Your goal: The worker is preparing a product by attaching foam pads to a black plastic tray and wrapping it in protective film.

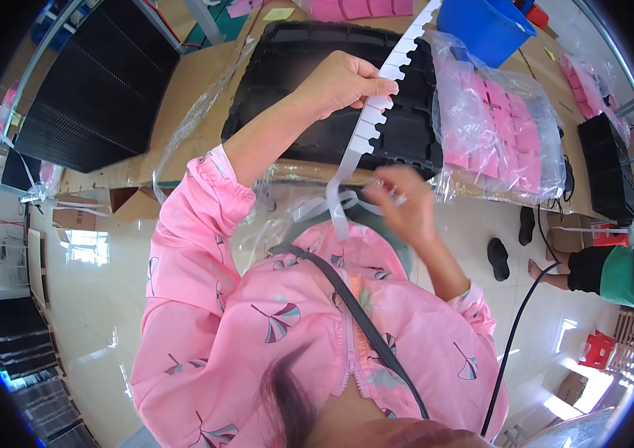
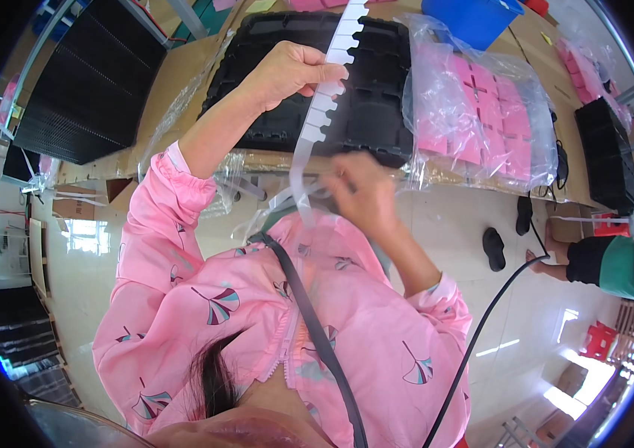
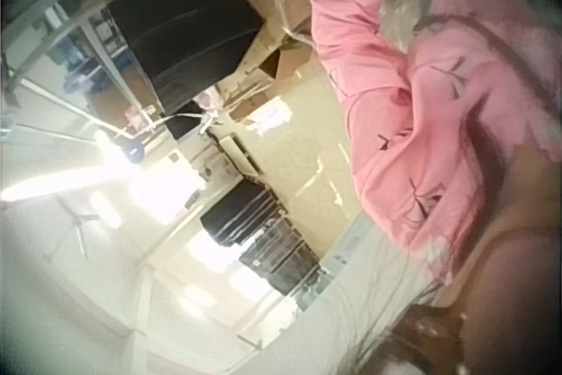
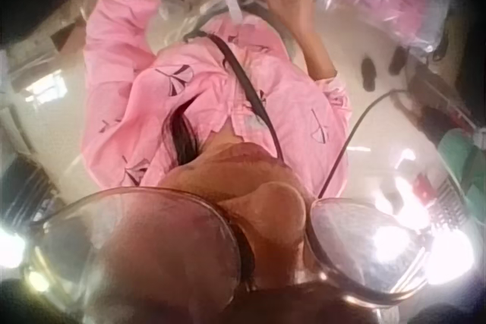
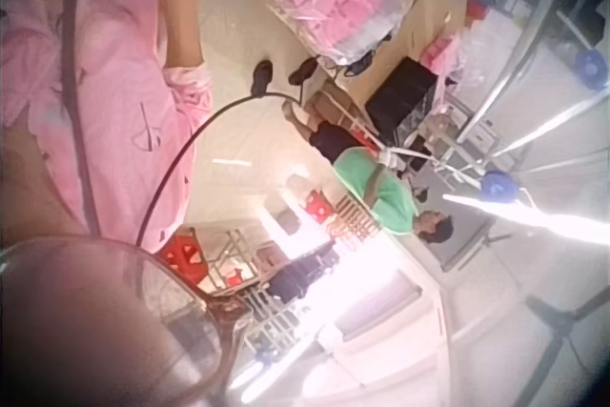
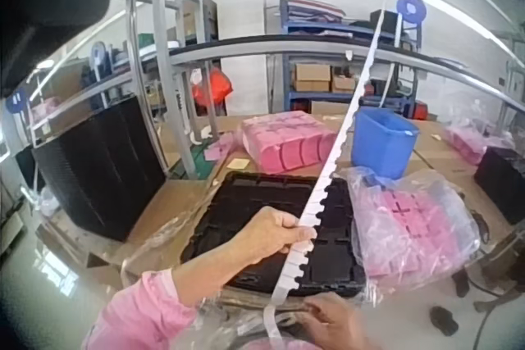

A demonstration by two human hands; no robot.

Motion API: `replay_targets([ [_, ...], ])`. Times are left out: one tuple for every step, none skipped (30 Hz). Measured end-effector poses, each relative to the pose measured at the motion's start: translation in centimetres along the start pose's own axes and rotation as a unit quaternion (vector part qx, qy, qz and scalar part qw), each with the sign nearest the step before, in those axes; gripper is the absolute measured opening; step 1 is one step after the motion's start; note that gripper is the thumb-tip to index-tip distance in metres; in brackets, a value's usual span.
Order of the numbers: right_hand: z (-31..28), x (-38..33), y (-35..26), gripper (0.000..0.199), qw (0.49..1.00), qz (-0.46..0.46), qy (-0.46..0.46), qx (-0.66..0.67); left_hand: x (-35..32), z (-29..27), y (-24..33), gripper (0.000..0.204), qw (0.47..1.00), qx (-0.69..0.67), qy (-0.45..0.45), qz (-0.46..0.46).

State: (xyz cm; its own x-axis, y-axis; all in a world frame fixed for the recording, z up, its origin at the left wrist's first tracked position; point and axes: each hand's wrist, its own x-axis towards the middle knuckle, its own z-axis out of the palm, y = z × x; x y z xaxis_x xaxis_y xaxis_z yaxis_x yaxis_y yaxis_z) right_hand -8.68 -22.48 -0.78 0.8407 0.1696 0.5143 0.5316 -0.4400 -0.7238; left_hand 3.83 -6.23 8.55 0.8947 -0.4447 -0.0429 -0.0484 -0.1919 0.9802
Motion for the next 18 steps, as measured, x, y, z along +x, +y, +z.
replay_targets([
  [-0.6, 1.1, -0.5, 0.020, 0.999, -0.015, 0.051, 0.002, -0.3, 0.5, 0.0, 0.024, 1.000, -0.012, 0.002, -0.011],
  [-1.2, 2.0, -1.0, 0.020, 0.994, -0.030, 0.103, 0.003, -0.7, 1.0, 0.1, 0.025, 1.000, -0.021, 0.004, -0.021],
  [-1.8, 3.2, -1.3, 0.021, 0.986, -0.090, 0.133, -0.032, -1.1, 1.7, 0.3, 0.027, 0.999, -0.030, 0.010, -0.002],
  [-2.0, 4.0, -1.4, 0.023, 0.973, -0.155, 0.161, -0.062, -1.6, 2.1, 0.4, 0.031, 1.000, -0.025, 0.009, -0.004],
  [-2.0, 4.5, -1.3, 0.024, 0.970, -0.157, 0.175, -0.056, -1.8, 2.5, 0.4, 0.034, 1.000, -0.021, 0.002, -0.002],
  [-2.0, 4.7, -1.2, 0.025, 0.968, -0.159, 0.189, -0.049, -2.2, 2.9, 0.5, 0.038, 1.000, -0.016, -0.004, -0.001],
  [-2.1, 4.7, -1.3, 0.026, 0.965, -0.161, 0.202, -0.042, -2.8, 3.2, 0.7, 0.041, 0.999, -0.034, -0.001, -0.003],
  [-2.3, 4.6, -1.5, 0.026, 0.964, -0.161, 0.205, -0.048, -3.2, 3.4, 1.0, 0.040, 0.999, -0.040, 0.001, -0.004],
  [-2.5, 4.4, -1.7, 0.026, 0.963, -0.161, 0.208, -0.054, -3.7, 3.6, 1.3, 0.040, 0.999, -0.046, 0.004, -0.005],
  [-2.7, 4.3, -1.9, 0.026, 0.962, -0.161, 0.211, -0.059, -4.0, 3.8, 1.6, 0.039, 0.999, -0.052, 0.006, -0.005],
  [-2.9, 4.3, -1.8, 0.025, 0.958, -0.176, 0.218, -0.060, -4.5, 4.1, 1.6, 0.039, 0.998, -0.055, 0.007, -0.007],
  [-3.0, 4.2, -1.9, 0.025, 0.954, -0.187, 0.222, -0.071, -4.7, 4.3, 1.6, 0.039, 0.998, -0.057, 0.008, -0.009],
  [-3.1, 4.1, -2.0, 0.025, 0.950, -0.198, 0.227, -0.082, -5.1, 4.5, 1.7, 0.039, 0.998, -0.060, 0.010, -0.011],
  [-3.3, 4.1, -2.2, 0.025, 0.945, -0.210, 0.232, -0.092, -5.4, 4.8, 1.9, 0.039, 0.998, -0.067, 0.010, -0.014],
  [-3.5, 4.0, -2.4, 0.024, 0.940, -0.226, 0.234, -0.106, -5.7, 5.1, 2.0, 0.039, 0.997, -0.074, 0.010, -0.017],
  [-3.7, 3.8, -2.4, 0.023, 0.933, -0.244, 0.237, -0.119, -5.9, 5.4, 2.0, 0.039, 0.996, -0.081, 0.011, -0.019],
  [-3.8, 3.7, -2.2, 0.023, 0.927, -0.255, 0.240, -0.133, -5.6, 5.7, 1.8, 0.030, 0.993, -0.113, 0.024, -0.038],
  [-3.9, 3.7, -2.1, 0.022, 0.922, -0.267, 0.240, -0.142, -5.5, 5.7, 1.6, 0.030, 0.990, -0.128, 0.018, -0.047],
])
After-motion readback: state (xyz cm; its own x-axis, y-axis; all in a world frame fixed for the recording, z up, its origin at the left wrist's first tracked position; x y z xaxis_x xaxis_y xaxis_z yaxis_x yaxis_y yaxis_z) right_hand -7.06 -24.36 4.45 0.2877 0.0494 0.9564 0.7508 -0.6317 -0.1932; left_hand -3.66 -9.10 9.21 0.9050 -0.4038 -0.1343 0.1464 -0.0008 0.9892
